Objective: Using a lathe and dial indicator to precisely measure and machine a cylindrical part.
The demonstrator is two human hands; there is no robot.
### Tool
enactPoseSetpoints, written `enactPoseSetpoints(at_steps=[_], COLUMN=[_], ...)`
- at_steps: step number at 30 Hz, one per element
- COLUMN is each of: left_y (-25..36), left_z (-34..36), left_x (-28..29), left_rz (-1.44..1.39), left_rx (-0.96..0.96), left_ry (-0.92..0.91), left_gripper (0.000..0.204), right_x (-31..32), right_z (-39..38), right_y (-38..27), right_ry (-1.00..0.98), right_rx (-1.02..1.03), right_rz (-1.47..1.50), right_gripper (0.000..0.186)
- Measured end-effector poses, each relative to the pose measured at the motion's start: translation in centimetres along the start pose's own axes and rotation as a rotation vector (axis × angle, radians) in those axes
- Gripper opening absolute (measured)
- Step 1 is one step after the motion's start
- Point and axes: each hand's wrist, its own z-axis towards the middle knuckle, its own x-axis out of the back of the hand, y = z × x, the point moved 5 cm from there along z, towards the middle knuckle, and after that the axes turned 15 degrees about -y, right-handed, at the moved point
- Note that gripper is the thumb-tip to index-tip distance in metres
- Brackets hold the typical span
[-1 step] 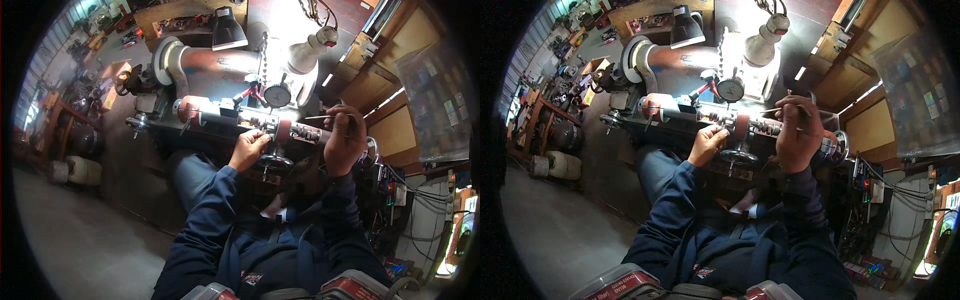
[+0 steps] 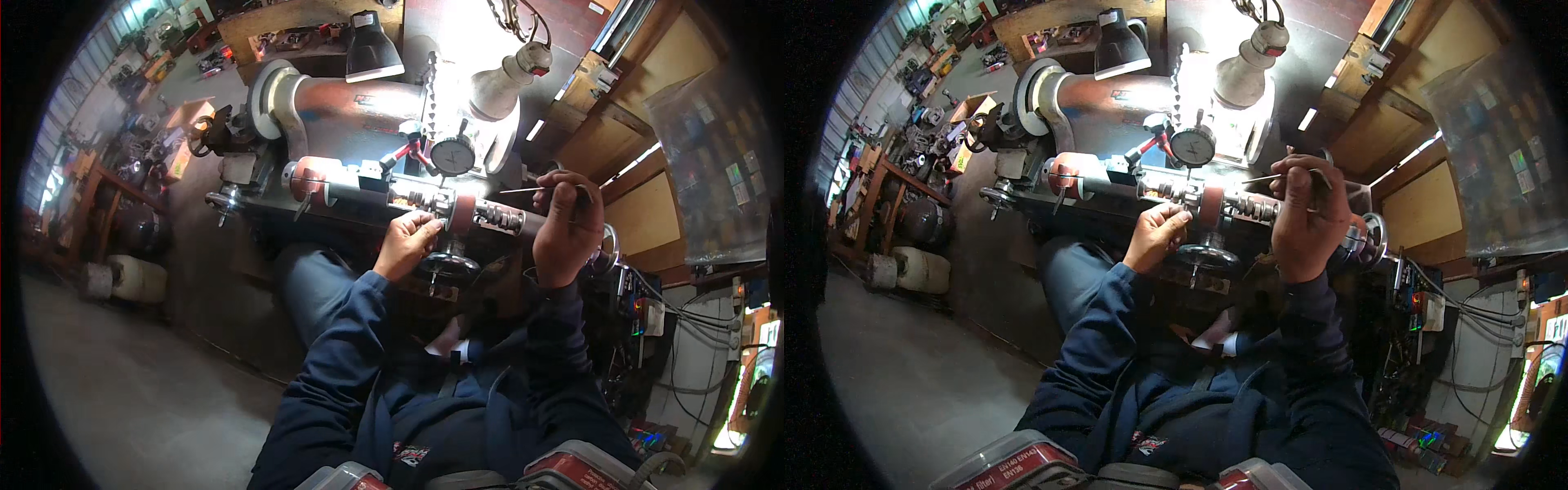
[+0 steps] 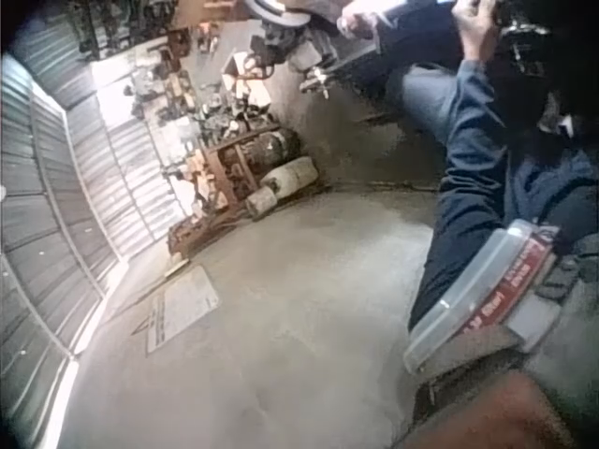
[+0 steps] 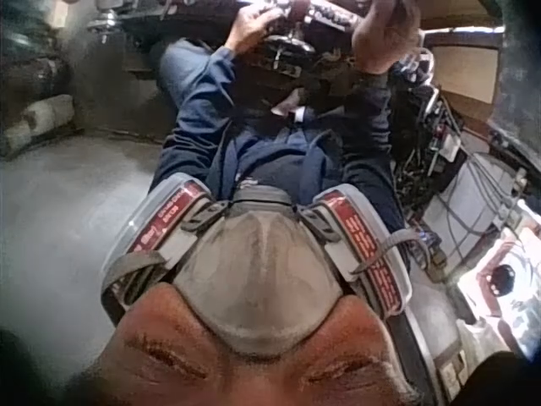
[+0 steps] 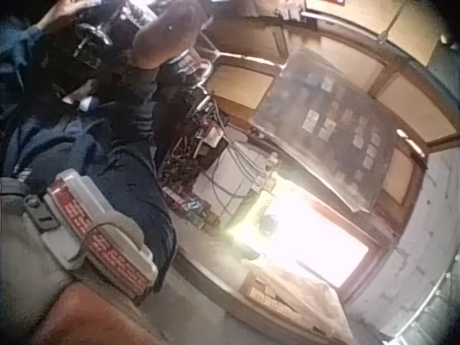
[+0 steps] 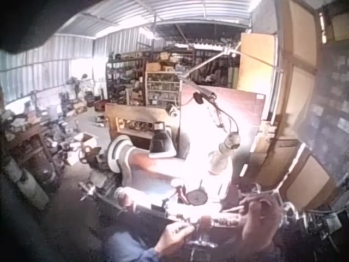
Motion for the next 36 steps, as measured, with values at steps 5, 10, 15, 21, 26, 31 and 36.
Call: enactPoseSetpoints(at_steps=[5,10,15,21,26,31,36], left_y=[1.2,-0.5,-0.8,-2.3,2.2,2.9,1.0], left_z=[0.0,0.4,1.3,2.0,0.8,-0.9,-1.6], left_x=[-0.7,1.8,0.3,1.9,0.5,0.3,2.0], left_rz=[0.121,0.063,0.085,0.237,0.805,0.44,-0.184], left_rx=[-0.007,-0.135,-0.217,-0.138,-0.076,0.145,0.088], left_ry=[0.116,0.591,0.239,0.213,0.426,0.264,0.175], left_gripper=[0.016,0.027,0.036,0.054,0.064,0.047,0.034], right_x=[1.3,1.6,1.9,1.5,1.5,1.3,0.4], right_z=[-0.5,-0.8,-0.7,-0.6,0.0,0.7,1.8], right_y=[1.5,1.7,2.1,2.1,2.0,2.4,3.9], right_ry=[0.026,0.013,-0.02,-0.062,-0.138,-0.183,-0.25], right_rx=[-0.047,-0.081,-0.132,-0.126,-0.098,-0.11,-0.166], right_rz=[0.054,0.074,0.017,0.051,-0.056,-0.182,-0.294], right_gripper=[0.015,0.017,0.018,0.016,0.015,0.017,0.023])
